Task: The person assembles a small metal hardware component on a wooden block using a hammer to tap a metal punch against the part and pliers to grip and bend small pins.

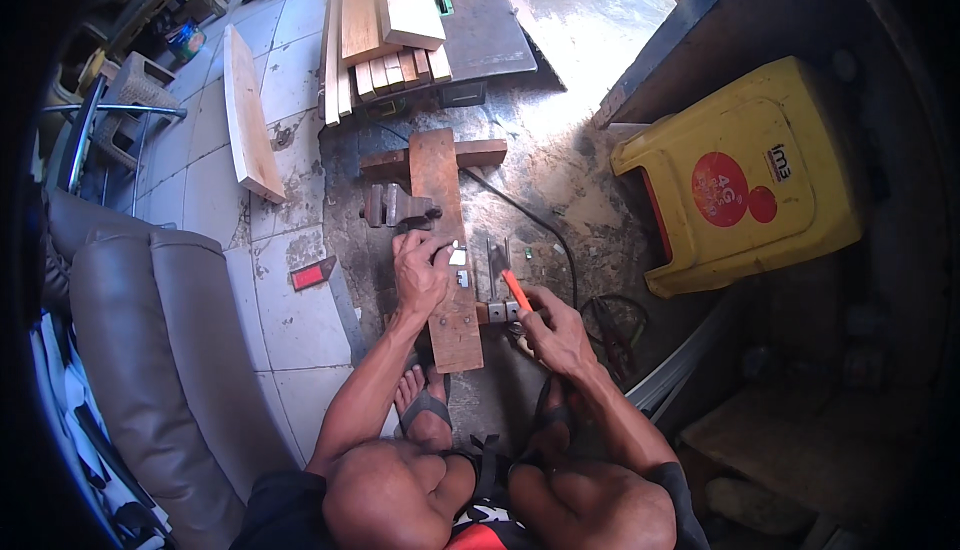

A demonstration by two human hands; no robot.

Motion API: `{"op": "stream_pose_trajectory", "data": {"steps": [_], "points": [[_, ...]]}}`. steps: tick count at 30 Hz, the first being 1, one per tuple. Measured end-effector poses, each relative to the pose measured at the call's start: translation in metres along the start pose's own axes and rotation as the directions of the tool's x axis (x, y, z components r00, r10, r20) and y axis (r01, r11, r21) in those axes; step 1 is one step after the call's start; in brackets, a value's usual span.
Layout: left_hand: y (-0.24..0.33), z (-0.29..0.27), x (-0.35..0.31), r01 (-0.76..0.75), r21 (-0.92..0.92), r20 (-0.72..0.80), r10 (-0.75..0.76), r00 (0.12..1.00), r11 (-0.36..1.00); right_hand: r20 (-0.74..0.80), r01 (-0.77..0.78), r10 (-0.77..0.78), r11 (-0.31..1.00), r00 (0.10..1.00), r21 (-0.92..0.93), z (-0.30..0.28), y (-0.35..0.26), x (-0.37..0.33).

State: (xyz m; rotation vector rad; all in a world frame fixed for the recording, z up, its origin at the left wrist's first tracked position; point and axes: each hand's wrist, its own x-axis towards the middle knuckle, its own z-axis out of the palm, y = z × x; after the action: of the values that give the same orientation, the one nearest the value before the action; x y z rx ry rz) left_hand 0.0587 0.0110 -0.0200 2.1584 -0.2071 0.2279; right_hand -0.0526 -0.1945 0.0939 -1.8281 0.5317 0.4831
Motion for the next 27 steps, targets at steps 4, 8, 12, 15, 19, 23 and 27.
{"op": "stream_pose_trajectory", "data": {"steps": [4,8,12,15,19,23,27], "points": [[-0.005,0.002,0.002,0.015,-0.019,0.028,-0.014,0.999,1.000,-0.053,0.247,-0.271,0.930,0.961,-0.274,0.005,-0.001,0.023],[-0.009,0.000,0.003,-0.003,-0.044,0.023,0.004,1.000,0.999,0.005,0.334,-0.354,0.879,0.935,-0.340,0.014,-0.025,0.033],[-0.009,0.002,0.006,0.020,-0.060,0.039,-0.018,0.999,0.998,-0.054,0.434,-0.488,0.817,0.871,-0.381,0.024,-0.031,0.038],[-0.011,0.001,0.006,0.021,-0.069,0.035,-0.019,0.999,0.997,0.069,0.417,-0.434,0.790,0.898,-0.450,0.014,-0.034,0.046],[-0.010,0.000,0.007,0.019,-0.053,0.034,-0.018,0.999,0.998,0.047,0.435,-0.467,0.777,0.883,-0.454,0.011,-0.048,0.044],[-0.007,0.002,0.007,0.011,-0.066,0.027,-0.009,1.000,0.998,0.150,0.369,-0.343,0.769,0.927,-0.523,0.005,-0.040,0.050],[-0.013,-0.003,0.006,0.034,-0.059,0.034,-0.032,0.999,0.998,0.072,0.376,-0.388,0.806,0.919,-0.456,0.010,-0.057,0.046]]}}
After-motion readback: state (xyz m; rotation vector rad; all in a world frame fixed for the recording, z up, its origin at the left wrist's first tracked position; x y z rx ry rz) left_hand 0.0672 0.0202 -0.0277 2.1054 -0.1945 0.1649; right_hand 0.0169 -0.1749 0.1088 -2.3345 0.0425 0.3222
